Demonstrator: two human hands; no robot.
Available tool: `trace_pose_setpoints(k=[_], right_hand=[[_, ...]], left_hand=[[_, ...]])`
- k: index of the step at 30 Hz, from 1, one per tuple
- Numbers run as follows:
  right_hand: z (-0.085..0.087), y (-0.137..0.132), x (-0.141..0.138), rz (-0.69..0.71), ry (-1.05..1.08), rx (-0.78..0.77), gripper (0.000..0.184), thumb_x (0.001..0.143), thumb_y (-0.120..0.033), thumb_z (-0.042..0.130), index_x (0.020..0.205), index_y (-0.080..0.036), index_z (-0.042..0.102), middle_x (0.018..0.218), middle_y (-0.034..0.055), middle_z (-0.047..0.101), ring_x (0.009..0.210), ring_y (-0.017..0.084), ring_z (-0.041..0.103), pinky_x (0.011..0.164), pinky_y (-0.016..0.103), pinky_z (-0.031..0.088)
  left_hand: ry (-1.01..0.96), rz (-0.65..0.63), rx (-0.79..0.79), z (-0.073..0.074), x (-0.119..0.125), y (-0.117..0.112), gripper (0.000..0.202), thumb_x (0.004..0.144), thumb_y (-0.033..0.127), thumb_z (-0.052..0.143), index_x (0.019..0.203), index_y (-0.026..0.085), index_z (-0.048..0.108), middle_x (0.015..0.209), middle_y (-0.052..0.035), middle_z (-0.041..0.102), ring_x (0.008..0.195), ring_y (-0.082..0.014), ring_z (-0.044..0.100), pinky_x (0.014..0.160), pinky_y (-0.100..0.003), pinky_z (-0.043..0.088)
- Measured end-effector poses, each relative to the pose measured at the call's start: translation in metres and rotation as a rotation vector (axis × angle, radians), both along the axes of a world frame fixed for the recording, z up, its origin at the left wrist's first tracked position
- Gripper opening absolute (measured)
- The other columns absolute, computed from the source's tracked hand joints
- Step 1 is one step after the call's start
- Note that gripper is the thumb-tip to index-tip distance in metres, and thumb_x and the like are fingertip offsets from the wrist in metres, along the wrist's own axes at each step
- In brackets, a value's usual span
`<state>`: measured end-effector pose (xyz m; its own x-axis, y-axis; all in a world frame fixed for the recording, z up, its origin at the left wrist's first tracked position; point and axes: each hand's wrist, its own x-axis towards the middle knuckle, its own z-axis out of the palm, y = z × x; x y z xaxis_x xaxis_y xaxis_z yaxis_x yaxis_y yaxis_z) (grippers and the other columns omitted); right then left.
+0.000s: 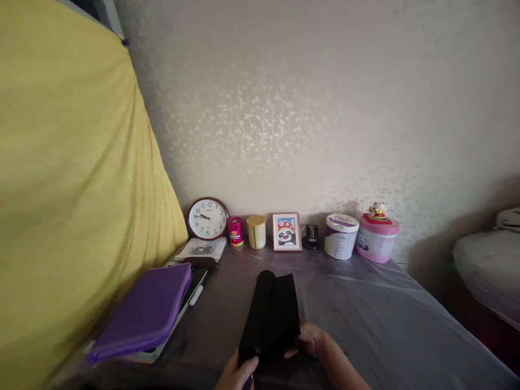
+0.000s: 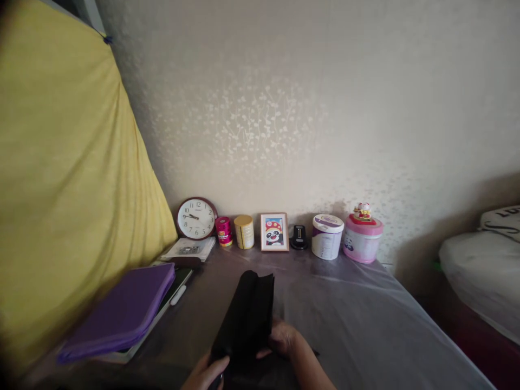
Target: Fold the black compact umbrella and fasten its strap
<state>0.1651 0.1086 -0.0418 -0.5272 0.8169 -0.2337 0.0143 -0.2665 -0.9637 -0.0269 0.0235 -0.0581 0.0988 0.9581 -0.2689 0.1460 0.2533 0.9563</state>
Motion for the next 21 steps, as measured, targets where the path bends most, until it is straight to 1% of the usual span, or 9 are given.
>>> trace_pose_setpoints(k=[2,4,6,8,10,12,16,18,21], right_hand=[[-0.002,-0.004,0.006,-0.007,0.02,-0.081,0.025,0.056,-0.019,0.062,0.08,-0.024,0.068,0.076,0.0039,0.07,0.065,0.021,0.064,0.047,0.028,0.05],[-0.005,-0.007,0.017,-0.068,-0.032,-0.054,0.033,0.057,-0.023,0.063,0.09,-0.024,0.066,0.085,0.0047,0.07,0.071,0.022,0.065,0.05,0.029,0.051],[-0.006,-0.008,0.03,-0.14,-0.155,0.091,0.038,0.059,-0.027,0.063,0.097,-0.025,0.064,0.098,0.0061,0.067,0.08,0.023,0.064,0.056,0.031,0.053],[-0.006,-0.007,0.043,-0.193,-0.273,0.263,0.036,0.061,-0.029,0.061,0.096,-0.023,0.065,0.105,0.007,0.065,0.09,0.024,0.061,0.065,0.032,0.053],[-0.004,-0.003,0.053,-0.232,-0.337,0.366,0.03,0.066,-0.031,0.055,0.091,-0.02,0.067,0.102,0.0072,0.065,0.094,0.025,0.06,0.074,0.034,0.05],[-0.003,0.002,0.058,-0.328,-0.387,0.416,0.031,0.071,-0.034,0.048,0.089,-0.018,0.067,0.094,0.0072,0.067,0.091,0.024,0.06,0.077,0.034,0.049],[0.003,0.001,0.058,-0.533,-0.502,0.473,0.038,0.077,-0.046,0.041,0.09,-0.019,0.065,0.085,0.0063,0.066,0.078,0.021,0.061,0.066,0.029,0.048],[0.009,-0.005,0.054,-0.554,-0.569,0.503,0.04,0.079,-0.049,0.039,0.084,-0.019,0.065,0.077,0.0056,0.066,0.072,0.02,0.06,0.064,0.028,0.046],[0.02,-0.014,0.046,-0.53,-0.65,0.556,0.042,0.082,-0.052,0.037,0.077,-0.02,0.064,0.07,0.0049,0.065,0.068,0.02,0.059,0.063,0.027,0.042]], left_hand=[[-0.012,0.011,0.0,0.0,0.004,-0.001,0.052,0.073,0.058,0.048,0.106,0.019,0.051,0.062,0.0024,0.055,0.059,-0.012,0.056,0.056,-0.022,0.043],[-0.002,0.015,-0.036,0.004,0.008,-0.002,0.053,0.077,0.053,0.045,0.116,0.018,0.043,0.056,0.0052,0.052,0.052,-0.0107,0.054,0.051,-0.02,0.04],[0.042,0.021,-0.083,0.008,0.012,-0.003,0.052,0.08,0.049,0.041,0.121,0.017,0.037,0.048,0.0083,0.045,0.046,-0.0097,0.05,0.046,-0.019,0.037],[0.088,0.038,-0.115,0.01,0.015,-0.003,0.05,0.082,0.046,0.039,0.123,0.018,0.033,0.047,0.0093,0.043,0.042,-0.0087,0.048,0.042,-0.017,0.034],[0.105,0.055,-0.131,0.011,0.018,-0.002,0.051,0.082,0.046,0.04,0.125,0.019,0.03,0.05,0.009,0.046,0.038,-0.0069,0.045,0.039,-0.016,0.031],[0.117,0.058,-0.141,0.008,0.021,-0.001,0.054,0.082,0.045,0.041,0.126,0.019,0.026,0.057,0.0077,0.051,0.035,-0.0049,0.042,0.038,-0.016,0.031],[0.163,0.038,-0.151,0.004,0.022,-0.002,0.054,0.084,0.042,0.038,0.128,0.018,0.019,0.064,0.0054,0.055,0.033,-0.0037,0.042,0.035,-0.015,0.031],[0.16,0.015,-0.146,0.006,0.021,-0.003,0.05,0.085,0.04,0.036,0.127,0.018,0.021,0.061,0.006,0.054,0.033,-0.0036,0.042,0.036,-0.015,0.032],[0.141,0.012,-0.146,0.01,0.021,-0.004,0.049,0.085,0.04,0.037,0.127,0.018,0.023,0.056,0.0074,0.052,0.032,-0.0038,0.042,0.036,-0.014,0.033]])
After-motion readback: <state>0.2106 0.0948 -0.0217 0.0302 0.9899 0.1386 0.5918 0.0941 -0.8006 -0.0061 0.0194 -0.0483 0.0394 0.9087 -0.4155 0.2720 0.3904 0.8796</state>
